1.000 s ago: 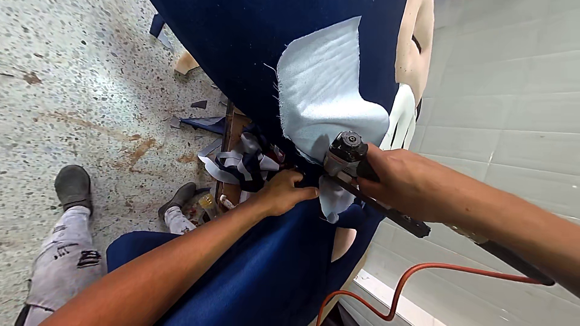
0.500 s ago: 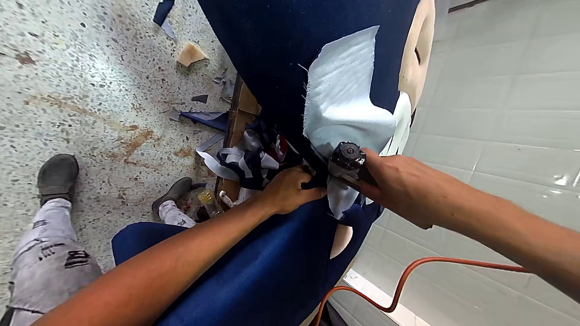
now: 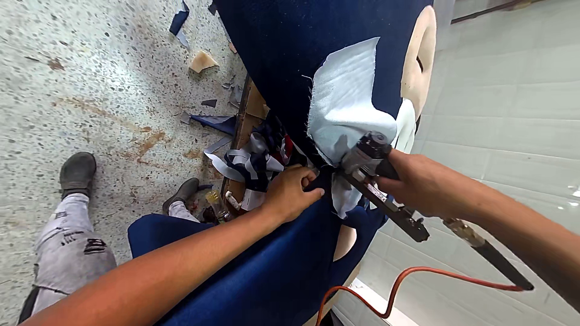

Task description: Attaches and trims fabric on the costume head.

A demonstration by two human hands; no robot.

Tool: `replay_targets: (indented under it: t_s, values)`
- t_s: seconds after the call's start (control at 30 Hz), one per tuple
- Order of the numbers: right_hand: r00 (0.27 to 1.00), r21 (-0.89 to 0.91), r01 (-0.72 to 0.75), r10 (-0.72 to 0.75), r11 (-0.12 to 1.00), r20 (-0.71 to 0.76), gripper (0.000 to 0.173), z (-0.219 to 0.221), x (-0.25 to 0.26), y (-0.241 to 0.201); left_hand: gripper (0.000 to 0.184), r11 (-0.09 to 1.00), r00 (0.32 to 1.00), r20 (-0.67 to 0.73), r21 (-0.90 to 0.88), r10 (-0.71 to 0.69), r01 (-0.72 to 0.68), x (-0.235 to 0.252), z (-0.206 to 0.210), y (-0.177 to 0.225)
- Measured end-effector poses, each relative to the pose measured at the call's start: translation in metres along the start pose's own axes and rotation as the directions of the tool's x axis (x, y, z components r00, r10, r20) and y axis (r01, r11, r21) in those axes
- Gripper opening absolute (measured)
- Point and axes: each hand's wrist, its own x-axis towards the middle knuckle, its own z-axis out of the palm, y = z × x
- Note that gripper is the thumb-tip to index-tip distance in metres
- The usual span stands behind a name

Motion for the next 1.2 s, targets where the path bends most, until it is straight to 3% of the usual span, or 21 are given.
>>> replay_targets:
  t_s: [0.1, 0.2, 0.27, 0.33, 0.4, 0.63, 0.93, 1.2]
  values:
    - [0.999, 0.055, -0.007, 0.01, 0.998, -0.048, 0.018, 0.004, -0.02, 0.02, 0.027, 0.911, 0.946, -0.124, 0.331, 0.3, -0.246, -0.014, 0.001, 0.013]
    - [0.996, 0.1, 0.001, 0.008, 0.995, -0.092, 0.018, 0.017, -0.039, 0.04, 0.029, 0.764, 0.87, -0.026, 0.491, 0.493, -0.418, -0.018, 0.009, 0.033]
    - [0.995, 0.146, 0.002, 0.013, 0.989, -0.099, 0.018, 0.025, -0.046, 0.05, 0.038, 0.68, 0.875, 0.133, 0.58, 0.465, -0.449, -0.016, 0.02, 0.041]
    - [0.996, 0.182, -0.007, 0.022, 0.983, -0.084, 0.017, 0.031, -0.05, 0.053, 0.049, 0.602, 0.905, 0.27, 0.678, 0.329, -0.421, -0.013, 0.024, 0.045]
    - [0.997, 0.198, 0.003, 0.013, 0.98, -0.082, 0.016, 0.035, -0.05, 0.054, 0.053, 0.562, 0.917, 0.296, 0.725, 0.268, -0.399, -0.01, 0.021, 0.047]
    - [1.0, 0.191, 0.013, -0.009, 0.981, -0.019, 0.014, 0.026, -0.032, 0.038, 0.048, 0.638, 0.922, 0.293, 0.666, 0.254, -0.387, -0.019, 0.004, 0.03]
    - [0.995, 0.175, -0.027, 0.01, 0.984, 0.098, 0.014, 0.003, -0.006, 0.001, 0.039, 0.703, 0.865, 0.377, 0.514, 0.331, -0.492, -0.007, -0.015, 0.015]
    - [0.991, 0.035, -0.016, 0.011, 0.999, 0.135, 0.014, -0.006, 0.004, -0.01, 0.033, 0.749, 0.847, 0.374, 0.414, 0.378, -0.517, 0.003, -0.016, 0.007]
